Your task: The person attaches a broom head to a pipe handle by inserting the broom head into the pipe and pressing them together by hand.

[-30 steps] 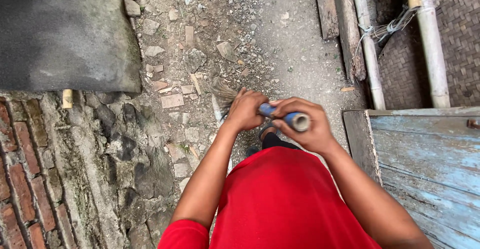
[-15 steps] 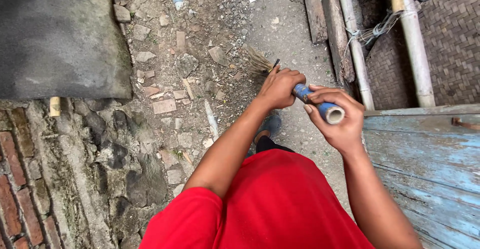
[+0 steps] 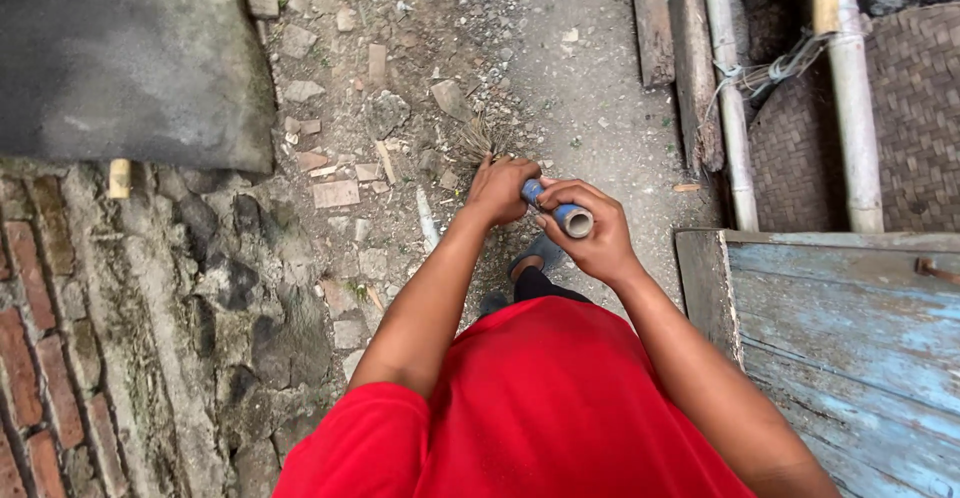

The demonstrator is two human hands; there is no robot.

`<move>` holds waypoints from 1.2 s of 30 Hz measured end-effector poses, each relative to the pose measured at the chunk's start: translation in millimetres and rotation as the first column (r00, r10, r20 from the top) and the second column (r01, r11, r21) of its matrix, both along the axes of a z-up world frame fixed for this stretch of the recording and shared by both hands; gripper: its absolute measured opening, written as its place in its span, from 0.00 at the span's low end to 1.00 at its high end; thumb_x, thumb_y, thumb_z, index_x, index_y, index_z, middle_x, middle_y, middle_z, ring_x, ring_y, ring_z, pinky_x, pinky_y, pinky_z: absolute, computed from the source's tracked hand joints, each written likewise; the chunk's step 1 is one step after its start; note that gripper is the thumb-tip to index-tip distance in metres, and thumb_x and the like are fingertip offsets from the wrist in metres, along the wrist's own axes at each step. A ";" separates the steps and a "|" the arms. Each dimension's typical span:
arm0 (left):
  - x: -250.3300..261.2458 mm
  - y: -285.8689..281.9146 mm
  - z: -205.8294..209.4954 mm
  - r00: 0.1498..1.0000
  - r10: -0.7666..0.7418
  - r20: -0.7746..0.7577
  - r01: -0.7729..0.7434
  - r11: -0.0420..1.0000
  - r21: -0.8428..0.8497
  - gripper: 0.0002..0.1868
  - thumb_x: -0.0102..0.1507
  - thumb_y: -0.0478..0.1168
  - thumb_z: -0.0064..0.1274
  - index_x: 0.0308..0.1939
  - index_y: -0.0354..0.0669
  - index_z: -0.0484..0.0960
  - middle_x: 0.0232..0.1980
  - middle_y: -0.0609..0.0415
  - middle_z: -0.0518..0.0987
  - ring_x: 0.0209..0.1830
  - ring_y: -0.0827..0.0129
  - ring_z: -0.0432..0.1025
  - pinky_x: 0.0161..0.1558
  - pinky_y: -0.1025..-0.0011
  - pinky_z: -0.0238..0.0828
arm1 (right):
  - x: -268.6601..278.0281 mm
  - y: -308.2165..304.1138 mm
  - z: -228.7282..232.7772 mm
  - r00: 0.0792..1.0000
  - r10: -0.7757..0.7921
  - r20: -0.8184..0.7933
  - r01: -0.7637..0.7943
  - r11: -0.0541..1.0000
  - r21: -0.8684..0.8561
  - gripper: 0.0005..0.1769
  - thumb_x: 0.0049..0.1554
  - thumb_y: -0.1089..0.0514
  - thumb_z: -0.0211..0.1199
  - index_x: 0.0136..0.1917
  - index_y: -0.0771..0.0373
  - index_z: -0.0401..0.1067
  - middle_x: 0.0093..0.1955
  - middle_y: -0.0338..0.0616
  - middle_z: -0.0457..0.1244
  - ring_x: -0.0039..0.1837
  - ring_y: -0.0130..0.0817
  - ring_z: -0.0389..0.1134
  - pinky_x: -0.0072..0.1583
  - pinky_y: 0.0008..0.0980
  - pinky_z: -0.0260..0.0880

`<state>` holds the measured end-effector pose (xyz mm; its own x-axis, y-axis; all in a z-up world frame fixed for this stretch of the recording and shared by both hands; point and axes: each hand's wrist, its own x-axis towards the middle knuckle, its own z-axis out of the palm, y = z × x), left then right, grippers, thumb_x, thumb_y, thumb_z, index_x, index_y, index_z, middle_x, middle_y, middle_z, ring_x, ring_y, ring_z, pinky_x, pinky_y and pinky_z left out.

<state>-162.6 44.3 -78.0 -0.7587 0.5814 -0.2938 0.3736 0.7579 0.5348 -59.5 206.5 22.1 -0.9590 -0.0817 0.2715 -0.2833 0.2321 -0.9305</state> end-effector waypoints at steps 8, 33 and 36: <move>25.8 -43.8 45.9 0.999 0.036 -0.009 -0.035 0.997 0.065 0.21 0.47 0.34 0.55 0.44 0.50 0.83 0.49 0.55 0.83 0.60 0.55 0.72 0.72 0.45 0.52 | -2.2 -1.9 28.1 0.986 0.156 0.060 -0.138 0.963 -0.233 0.08 0.58 0.71 0.68 0.49 0.67 0.71 0.51 0.47 0.69 0.62 0.40 0.72 0.73 0.47 0.72; 36.8 -119.5 44.0 0.851 0.512 -0.112 -0.471 0.841 0.266 0.16 0.56 0.33 0.58 0.48 0.48 0.80 0.53 0.52 0.81 0.57 0.50 0.75 0.57 0.54 0.68 | -37.0 -106.5 71.2 0.898 0.414 -0.151 -0.397 0.909 0.129 0.10 0.53 0.67 0.73 0.46 0.65 0.73 0.50 0.47 0.71 0.61 0.41 0.74 0.65 0.39 0.73; 55.8 -135.0 31.6 0.848 0.524 -0.084 -0.490 0.834 0.254 0.24 0.47 0.34 0.65 0.47 0.49 0.79 0.52 0.53 0.80 0.58 0.53 0.74 0.61 0.52 0.65 | -32.1 -118.6 55.0 0.885 0.452 -0.113 -0.449 0.892 0.057 0.09 0.54 0.67 0.72 0.46 0.65 0.73 0.50 0.45 0.71 0.60 0.39 0.75 0.65 0.39 0.74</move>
<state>-106.8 -90.7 -46.5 -0.9878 0.1382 -0.0719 0.0536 0.7347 0.6762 -91.6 87.9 77.2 -0.7774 -0.5066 0.3727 -0.4721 0.0785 -0.8780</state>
